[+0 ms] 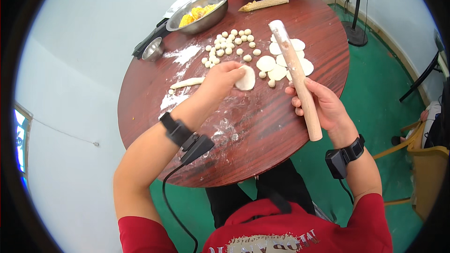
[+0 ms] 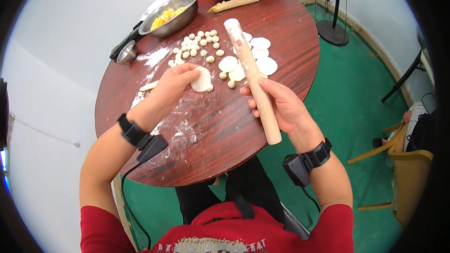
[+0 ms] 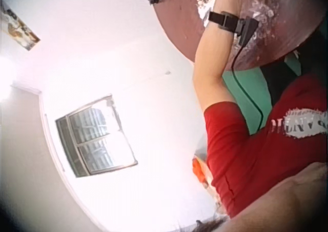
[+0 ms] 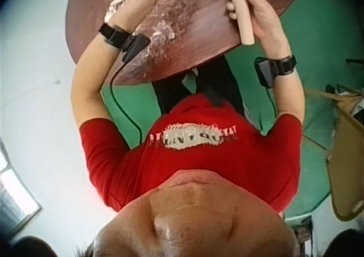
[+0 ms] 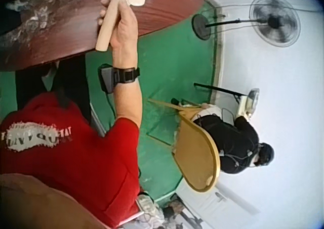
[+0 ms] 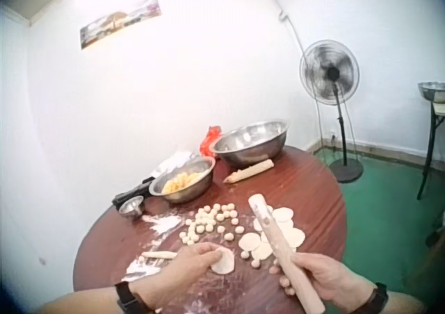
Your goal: Kneading, rolling, and shaping dough into small portions for food preparation.
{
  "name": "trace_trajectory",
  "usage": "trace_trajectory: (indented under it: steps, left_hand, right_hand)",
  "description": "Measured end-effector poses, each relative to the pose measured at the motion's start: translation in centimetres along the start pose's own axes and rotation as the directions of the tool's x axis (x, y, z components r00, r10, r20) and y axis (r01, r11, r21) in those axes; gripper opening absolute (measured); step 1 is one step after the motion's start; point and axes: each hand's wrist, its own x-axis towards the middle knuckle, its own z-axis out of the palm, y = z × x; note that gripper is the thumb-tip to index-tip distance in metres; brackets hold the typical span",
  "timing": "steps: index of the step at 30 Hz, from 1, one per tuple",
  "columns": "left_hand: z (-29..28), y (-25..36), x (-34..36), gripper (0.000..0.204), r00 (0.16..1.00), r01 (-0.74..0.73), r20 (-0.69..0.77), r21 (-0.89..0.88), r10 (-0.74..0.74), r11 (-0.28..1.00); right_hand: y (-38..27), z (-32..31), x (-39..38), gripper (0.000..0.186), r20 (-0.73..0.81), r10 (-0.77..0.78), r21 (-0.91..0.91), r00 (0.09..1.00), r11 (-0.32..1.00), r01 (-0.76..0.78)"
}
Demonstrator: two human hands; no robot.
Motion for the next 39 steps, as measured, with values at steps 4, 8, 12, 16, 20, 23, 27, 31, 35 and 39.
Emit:
trace_trajectory:
  steps: [4,8,12,16,20,23,27,31,35,39]
  left_hand:
    - [2.0,0.8,4.8,0.023,0.994,-0.101,-0.011,0.242,0.107,0.965]
    - [4.0,0.9,8.5,0.022,0.976,-0.209,0.028,0.382,0.215,0.9]
    - [5.3,1.1,11.4,0.028,0.974,-0.209,0.034,0.5,0.223,0.84]
    - [4.7,1.3,11.3,0.034,0.887,-0.357,0.043,0.696,0.46,0.623]
    - [3.2,0.5,8.3,0.022,0.882,-0.353,0.123,0.812,0.455,0.464]
    - [3.4,1.1,5.5,0.022,0.953,-0.252,0.146,0.87,0.266,0.423]
    - [3.6,-0.3,4.6,0.02,0.925,-0.327,0.214,0.868,0.313,0.374]
    - [3.6,-0.8,4.7,0.02,0.9,-0.331,0.222,0.908,0.374,0.257]
    - [1.2,-0.5,2.3,0.018,0.839,-0.423,0.239,0.852,0.489,0.308]
    - [-2.5,-1.2,-4.2,0.016,0.901,-0.338,0.165,0.846,0.4,0.413]
  right_hand:
    - [0.1,-0.4,0.1,0.037,-0.041,-0.038,0.049,0.998,0.998,0.04]
    - [0.6,-0.3,0.0,0.036,-0.049,-0.073,0.031,0.996,0.997,0.074]
    - [0.5,0.2,0.0,0.036,-0.05,-0.092,-0.017,0.995,0.996,0.091]
    - [0.4,0.5,-0.4,0.036,-0.052,-0.105,-0.051,0.993,0.993,0.102]
    - [0.5,-0.2,-0.1,0.037,-0.032,-0.1,-0.034,0.994,0.994,0.099]
    - [0.3,-0.1,-0.4,0.037,-0.021,-0.101,-0.029,0.995,0.995,0.1]
    - [0.4,0.1,-0.5,0.037,-0.029,-0.097,-0.072,0.995,0.993,0.094]
    - [0.7,0.5,-0.2,0.036,-0.056,-0.093,-0.122,0.994,0.989,0.085]
    - [0.9,0.5,-0.2,0.035,-0.075,-0.124,-0.139,0.989,0.984,0.112]
    - [0.7,0.5,-0.5,0.035,-0.06,-0.139,-0.126,0.989,0.983,0.131]
